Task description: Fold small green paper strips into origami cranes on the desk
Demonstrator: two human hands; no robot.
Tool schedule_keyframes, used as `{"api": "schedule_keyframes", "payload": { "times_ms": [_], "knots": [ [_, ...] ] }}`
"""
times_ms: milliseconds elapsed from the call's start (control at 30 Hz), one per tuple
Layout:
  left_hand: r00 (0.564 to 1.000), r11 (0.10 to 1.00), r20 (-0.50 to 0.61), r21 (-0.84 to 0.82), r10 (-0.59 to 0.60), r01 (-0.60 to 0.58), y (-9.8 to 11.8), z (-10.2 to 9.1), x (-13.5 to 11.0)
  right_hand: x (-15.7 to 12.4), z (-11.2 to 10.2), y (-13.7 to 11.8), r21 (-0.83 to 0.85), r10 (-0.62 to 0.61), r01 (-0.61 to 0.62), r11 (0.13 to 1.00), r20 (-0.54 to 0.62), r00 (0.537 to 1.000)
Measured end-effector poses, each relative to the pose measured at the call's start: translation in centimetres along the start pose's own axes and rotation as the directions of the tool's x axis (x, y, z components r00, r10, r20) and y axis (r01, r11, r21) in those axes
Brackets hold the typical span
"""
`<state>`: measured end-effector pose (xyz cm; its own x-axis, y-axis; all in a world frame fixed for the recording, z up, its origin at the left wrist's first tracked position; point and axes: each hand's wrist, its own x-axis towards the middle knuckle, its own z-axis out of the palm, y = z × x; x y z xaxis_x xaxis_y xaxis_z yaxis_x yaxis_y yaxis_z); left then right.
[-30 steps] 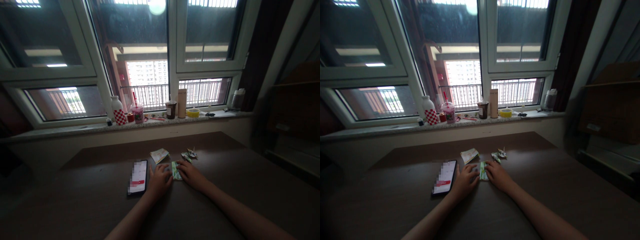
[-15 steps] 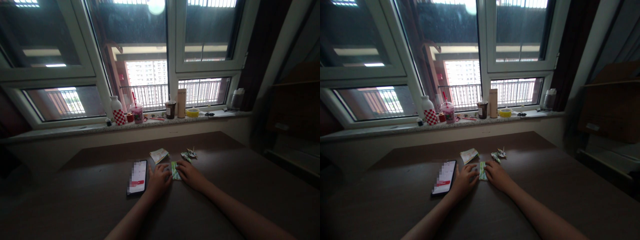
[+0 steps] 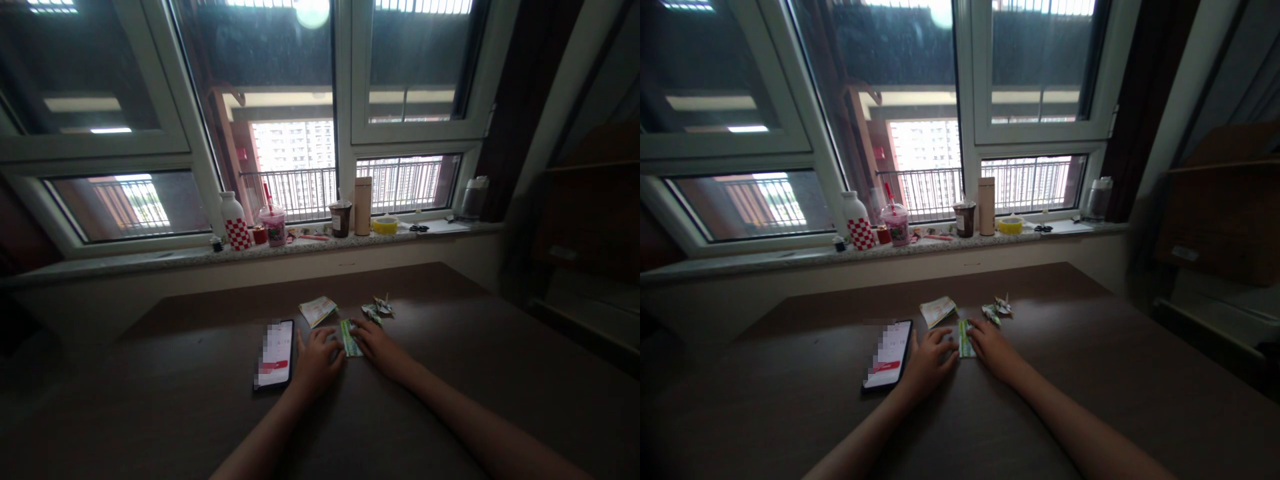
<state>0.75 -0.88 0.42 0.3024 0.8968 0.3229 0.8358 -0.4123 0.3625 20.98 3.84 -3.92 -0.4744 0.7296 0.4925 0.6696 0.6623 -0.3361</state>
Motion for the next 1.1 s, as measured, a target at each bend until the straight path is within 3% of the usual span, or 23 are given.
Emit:
{"api": "schedule_keyframes", "payload": {
  "times_ms": [167, 533, 1100],
  "knots": [
    [1.0, 1.0, -0.002, 0.013, 0.009, -0.009, -0.1, 0.1, 0.0, -0.2, 0.1, 0.0, -0.07, 0.005, -0.008, 0.997, -0.032, 0.999],
    [1.0, 1.0, 0.011, 0.024, 0.004, -0.004, -0.3, 0.3, 0.1, -0.1, -1.1, -1.2, -0.073, 0.02, -0.019, 0.997, 0.015, 1.0],
    [1.0, 1.0, 0.027, 0.018, 0.005, -0.005, -0.5, 0.4, 0.3, -0.1, -0.9, -1.1, -0.094, 0.004, -0.003, 0.996, 0.007, 1.0]
  ]
}}
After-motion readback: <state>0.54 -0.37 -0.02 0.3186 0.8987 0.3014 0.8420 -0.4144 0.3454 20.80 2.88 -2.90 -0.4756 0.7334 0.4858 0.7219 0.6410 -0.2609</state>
